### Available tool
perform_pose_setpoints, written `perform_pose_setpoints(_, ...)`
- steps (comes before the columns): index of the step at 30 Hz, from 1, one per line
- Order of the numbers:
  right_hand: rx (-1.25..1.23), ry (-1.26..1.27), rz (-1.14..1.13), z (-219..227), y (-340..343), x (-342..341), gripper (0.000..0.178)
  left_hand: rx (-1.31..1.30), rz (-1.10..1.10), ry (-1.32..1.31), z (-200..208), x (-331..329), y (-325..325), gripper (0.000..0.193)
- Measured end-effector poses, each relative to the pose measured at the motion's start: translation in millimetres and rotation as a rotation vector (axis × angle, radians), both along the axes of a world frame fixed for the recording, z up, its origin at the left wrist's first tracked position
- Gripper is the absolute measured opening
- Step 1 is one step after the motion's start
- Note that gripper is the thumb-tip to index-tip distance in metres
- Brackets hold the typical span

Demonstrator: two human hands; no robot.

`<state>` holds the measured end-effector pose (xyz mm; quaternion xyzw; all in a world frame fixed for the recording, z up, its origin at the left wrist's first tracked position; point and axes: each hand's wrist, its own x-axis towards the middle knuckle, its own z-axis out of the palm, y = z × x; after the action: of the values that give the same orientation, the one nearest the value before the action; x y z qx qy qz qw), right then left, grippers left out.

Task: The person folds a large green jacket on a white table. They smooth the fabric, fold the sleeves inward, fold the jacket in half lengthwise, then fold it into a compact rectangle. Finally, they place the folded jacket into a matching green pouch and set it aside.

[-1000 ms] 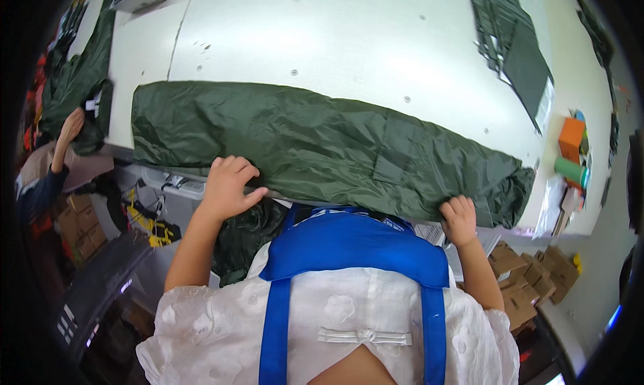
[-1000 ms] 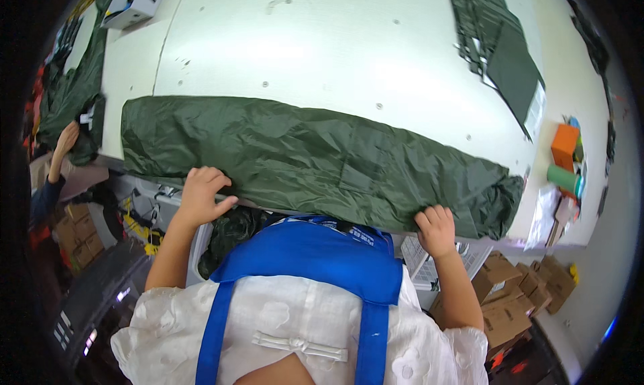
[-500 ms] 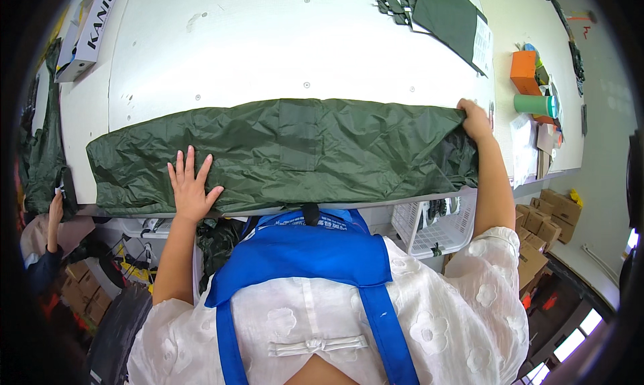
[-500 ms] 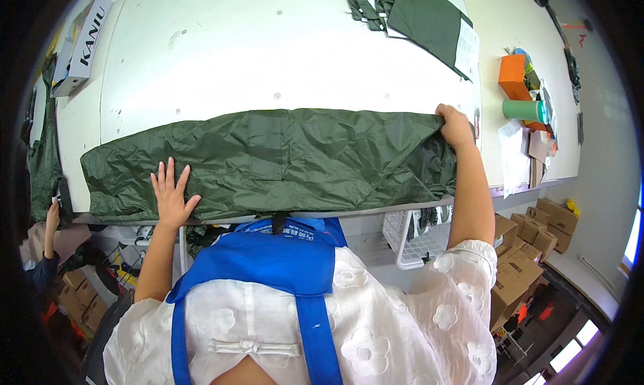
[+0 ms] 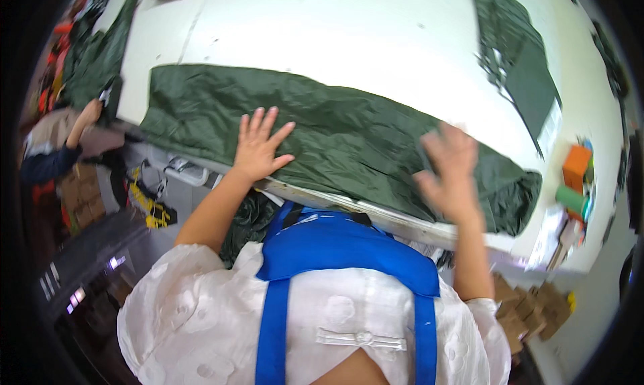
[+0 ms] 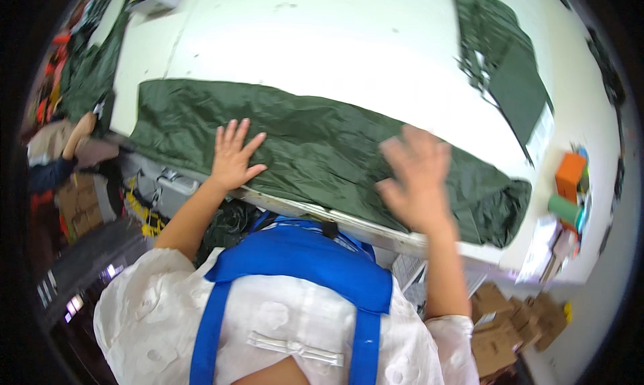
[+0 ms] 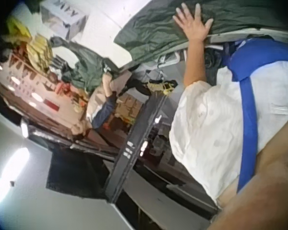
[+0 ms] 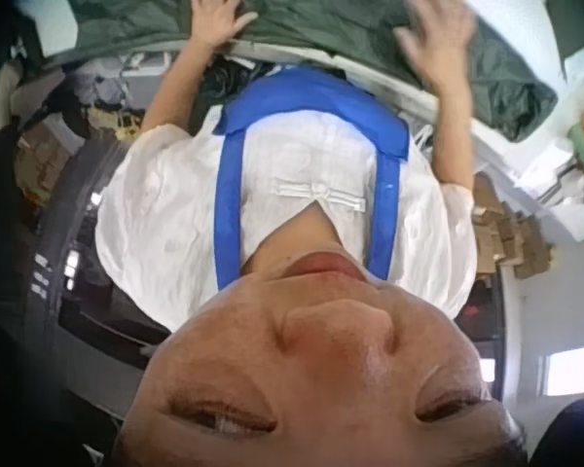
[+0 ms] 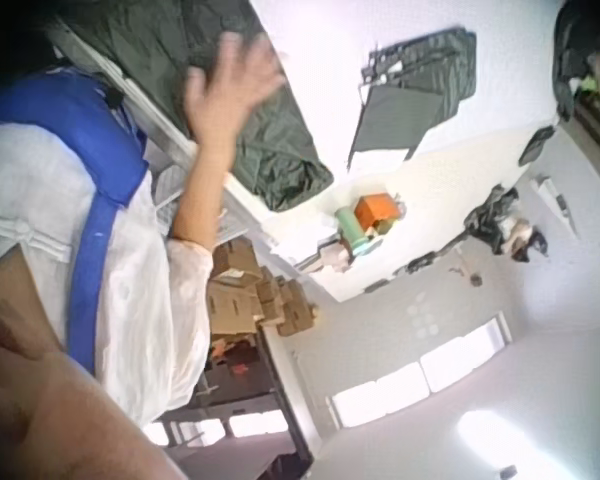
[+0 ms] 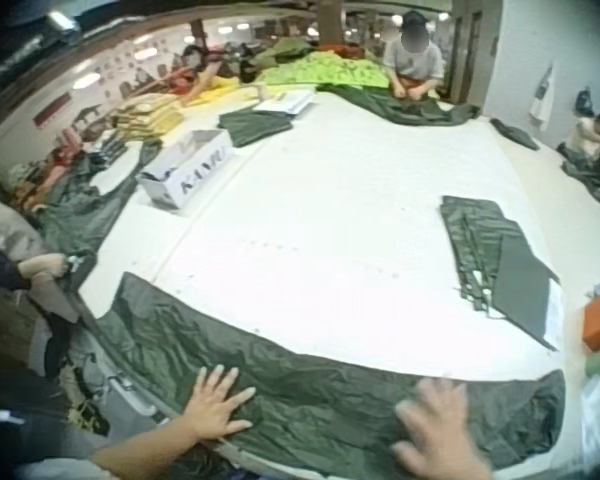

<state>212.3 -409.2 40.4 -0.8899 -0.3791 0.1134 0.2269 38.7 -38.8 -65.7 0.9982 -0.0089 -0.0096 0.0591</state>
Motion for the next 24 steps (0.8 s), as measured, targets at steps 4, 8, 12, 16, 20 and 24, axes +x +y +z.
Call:
perform_pose_setpoints(4, -0.171, -0.115, 0.248, -94, 84, -64, 0.052, -0.048, -0.01, 0.069, -4, 2, 3, 0.068)
perform_pose_setpoints(8, -0.155, -0.15, 0.286, -100, 88, -64, 0.049, -0.097, 0.255, -0.035, -6, -44, 29, 0.064)
perform_pose_setpoints(12, -0.219, -0.174, 0.305, -97, 95, -69, 0.049, 0.01, 0.775, 0.086, -30, -85, 112, 0.067)
perform_pose_setpoints(16, -0.277, -0.159, 0.345, -90, 103, -68, 0.048, -0.095, 1.189, 0.04, -38, -105, 205, 0.067)
perform_pose_setpoints(20, -0.297, -0.155, 0.35, -73, 120, -65, 0.043, -0.207, 1.426, -0.163, -39, -105, 273, 0.058)
perform_pose_setpoints(24, -0.316, -0.182, 0.399, -54, 158, -60, 0.035, -0.142, 1.435, -0.113, -12, -91, 300, 0.053)
